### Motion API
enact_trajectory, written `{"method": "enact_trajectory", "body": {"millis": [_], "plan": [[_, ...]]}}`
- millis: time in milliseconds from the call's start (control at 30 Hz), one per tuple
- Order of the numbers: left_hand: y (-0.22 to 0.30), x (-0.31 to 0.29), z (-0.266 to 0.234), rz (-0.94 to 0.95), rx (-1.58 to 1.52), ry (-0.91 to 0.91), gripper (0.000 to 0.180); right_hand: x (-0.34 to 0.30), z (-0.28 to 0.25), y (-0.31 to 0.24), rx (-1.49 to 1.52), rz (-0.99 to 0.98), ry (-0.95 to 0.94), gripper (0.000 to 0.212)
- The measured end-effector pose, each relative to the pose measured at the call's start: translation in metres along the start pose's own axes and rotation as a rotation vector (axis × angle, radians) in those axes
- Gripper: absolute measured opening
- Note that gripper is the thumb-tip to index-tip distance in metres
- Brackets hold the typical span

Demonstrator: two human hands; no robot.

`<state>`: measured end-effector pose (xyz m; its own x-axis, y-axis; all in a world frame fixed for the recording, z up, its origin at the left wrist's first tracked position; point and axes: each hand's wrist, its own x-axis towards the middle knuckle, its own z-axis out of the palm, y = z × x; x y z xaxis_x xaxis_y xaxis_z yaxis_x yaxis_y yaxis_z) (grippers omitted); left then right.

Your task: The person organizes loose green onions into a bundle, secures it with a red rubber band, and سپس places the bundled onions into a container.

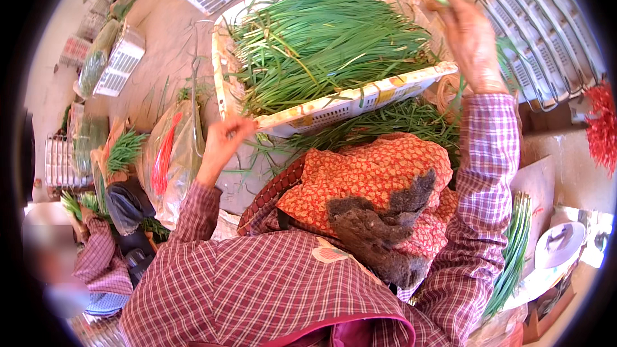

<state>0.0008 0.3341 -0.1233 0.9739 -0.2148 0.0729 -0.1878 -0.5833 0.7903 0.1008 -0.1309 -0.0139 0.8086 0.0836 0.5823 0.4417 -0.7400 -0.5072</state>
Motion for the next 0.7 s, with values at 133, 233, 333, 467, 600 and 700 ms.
{"method": "enact_trajectory", "body": {"millis": [133, 233, 333, 467, 600, 700], "plan": [[-0.038, 0.029, 0.019, 0.021, -0.025, 0.482, 0.015, 0.005, 0.106, -0.048, -0.142, -0.145, -0.344, 0.031], [-0.066, 0.029, 0.042, -0.164, -0.109, 0.736, 0.016, 0.003, 0.185, -0.089, -0.113, -0.209, -0.703, 0.028], [-0.059, 0.028, 0.049, -0.159, -0.014, 0.792, 0.016, -0.003, 0.249, -0.114, -0.061, -0.245, -0.912, 0.03], [-0.044, 0.025, 0.058, -0.166, -0.011, 0.777, 0.019, -0.011, 0.309, -0.115, 0.023, -0.4, -0.981, 0.039], [-0.038, 0.021, 0.062, -0.154, -0.01, 0.761, 0.021, -0.027, 0.342, -0.112, -0.027, -0.522, -0.98, 0.086], [-0.038, 0.018, 0.063, -0.142, -0.032, 0.783, 0.02, -0.03, 0.345, -0.115, -0.155, -0.51, -1.147, 0.111]]}}
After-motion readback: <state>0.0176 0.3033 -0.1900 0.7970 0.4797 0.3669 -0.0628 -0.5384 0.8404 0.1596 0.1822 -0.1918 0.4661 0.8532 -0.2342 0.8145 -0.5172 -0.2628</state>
